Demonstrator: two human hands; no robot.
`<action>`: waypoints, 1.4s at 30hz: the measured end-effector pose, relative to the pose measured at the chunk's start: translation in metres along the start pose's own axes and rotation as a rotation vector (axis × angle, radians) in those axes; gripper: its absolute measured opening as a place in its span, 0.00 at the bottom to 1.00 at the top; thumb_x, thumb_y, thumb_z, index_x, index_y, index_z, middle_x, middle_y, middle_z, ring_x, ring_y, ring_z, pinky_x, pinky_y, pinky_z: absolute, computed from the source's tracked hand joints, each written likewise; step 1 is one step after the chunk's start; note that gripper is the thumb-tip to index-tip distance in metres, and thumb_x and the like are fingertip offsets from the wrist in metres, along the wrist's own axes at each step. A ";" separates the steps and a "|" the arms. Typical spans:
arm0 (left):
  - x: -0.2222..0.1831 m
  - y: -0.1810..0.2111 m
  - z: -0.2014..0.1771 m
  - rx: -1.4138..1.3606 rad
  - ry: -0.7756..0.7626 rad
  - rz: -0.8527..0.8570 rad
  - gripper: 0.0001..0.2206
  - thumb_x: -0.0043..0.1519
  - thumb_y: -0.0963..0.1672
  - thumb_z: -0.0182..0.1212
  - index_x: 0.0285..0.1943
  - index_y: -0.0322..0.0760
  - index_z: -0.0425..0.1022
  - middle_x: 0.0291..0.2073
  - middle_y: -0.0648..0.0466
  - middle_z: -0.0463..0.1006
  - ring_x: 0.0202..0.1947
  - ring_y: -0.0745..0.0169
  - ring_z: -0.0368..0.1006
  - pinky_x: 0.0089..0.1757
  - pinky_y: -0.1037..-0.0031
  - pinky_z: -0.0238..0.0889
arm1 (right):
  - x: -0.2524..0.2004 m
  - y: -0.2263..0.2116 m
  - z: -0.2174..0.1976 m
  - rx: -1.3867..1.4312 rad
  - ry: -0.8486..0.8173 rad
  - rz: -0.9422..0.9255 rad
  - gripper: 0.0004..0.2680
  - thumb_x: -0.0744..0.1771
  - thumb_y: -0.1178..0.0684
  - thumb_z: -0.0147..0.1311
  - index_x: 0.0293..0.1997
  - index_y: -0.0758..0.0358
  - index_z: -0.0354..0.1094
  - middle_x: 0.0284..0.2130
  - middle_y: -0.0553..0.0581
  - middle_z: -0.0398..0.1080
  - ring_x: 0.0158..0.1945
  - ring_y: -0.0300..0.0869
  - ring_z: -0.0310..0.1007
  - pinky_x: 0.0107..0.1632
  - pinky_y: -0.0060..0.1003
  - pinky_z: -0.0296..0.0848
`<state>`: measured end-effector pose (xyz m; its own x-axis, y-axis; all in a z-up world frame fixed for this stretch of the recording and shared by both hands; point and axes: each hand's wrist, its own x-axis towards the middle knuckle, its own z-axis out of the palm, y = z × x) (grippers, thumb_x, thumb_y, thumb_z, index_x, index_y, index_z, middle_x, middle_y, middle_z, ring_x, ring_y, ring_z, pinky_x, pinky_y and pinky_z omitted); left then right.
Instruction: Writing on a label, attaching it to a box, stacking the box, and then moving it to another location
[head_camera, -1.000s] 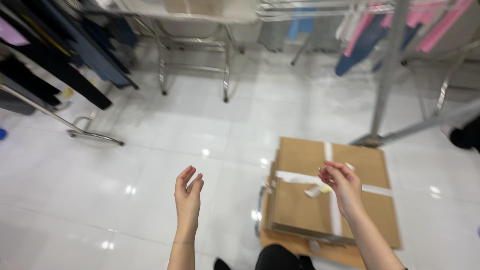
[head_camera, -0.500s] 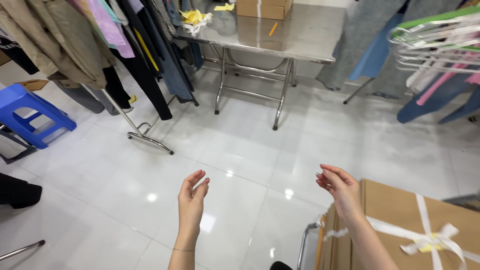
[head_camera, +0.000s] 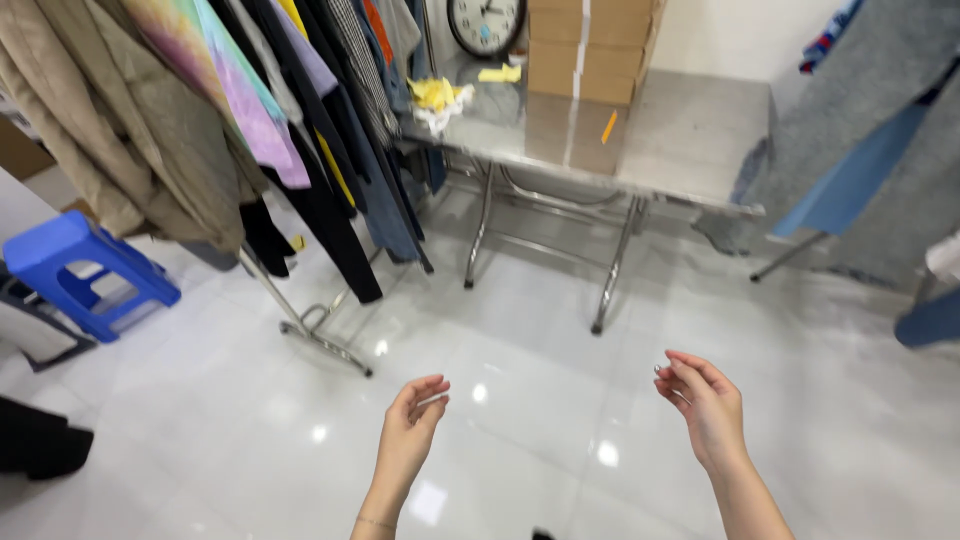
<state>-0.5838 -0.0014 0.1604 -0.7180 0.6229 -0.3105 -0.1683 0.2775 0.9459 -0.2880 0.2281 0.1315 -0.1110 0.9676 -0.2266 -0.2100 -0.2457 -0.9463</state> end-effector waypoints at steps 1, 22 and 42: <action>0.017 0.014 0.000 -0.004 0.004 0.014 0.15 0.62 0.40 0.61 0.58 0.40 0.81 0.55 0.53 0.87 0.55 0.65 0.80 0.58 0.76 0.68 | 0.018 -0.006 0.014 0.007 -0.008 -0.011 0.07 0.70 0.59 0.55 0.51 0.72 0.74 0.34 0.64 0.71 0.42 0.52 0.75 0.52 0.43 0.78; 0.477 0.148 0.024 0.000 -0.173 0.076 0.16 0.61 0.40 0.62 0.59 0.40 0.81 0.54 0.52 0.89 0.53 0.63 0.83 0.58 0.74 0.66 | 0.302 -0.047 0.250 0.021 0.124 -0.052 0.10 0.70 0.61 0.53 0.55 0.75 0.74 0.37 0.72 0.73 0.40 0.59 0.74 0.52 0.50 0.74; 0.790 0.273 0.209 -0.030 -0.524 0.322 0.15 0.60 0.38 0.62 0.56 0.38 0.80 0.52 0.48 0.88 0.50 0.59 0.85 0.53 0.77 0.70 | 0.560 -0.133 0.330 0.039 0.278 -0.272 0.10 0.71 0.60 0.52 0.56 0.73 0.72 0.37 0.69 0.73 0.40 0.55 0.74 0.52 0.45 0.74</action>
<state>-1.0557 0.7187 0.1533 -0.3096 0.9509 -0.0071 -0.0230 0.0000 0.9997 -0.6429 0.7837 0.2065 0.2205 0.9750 -0.0271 -0.2328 0.0256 -0.9722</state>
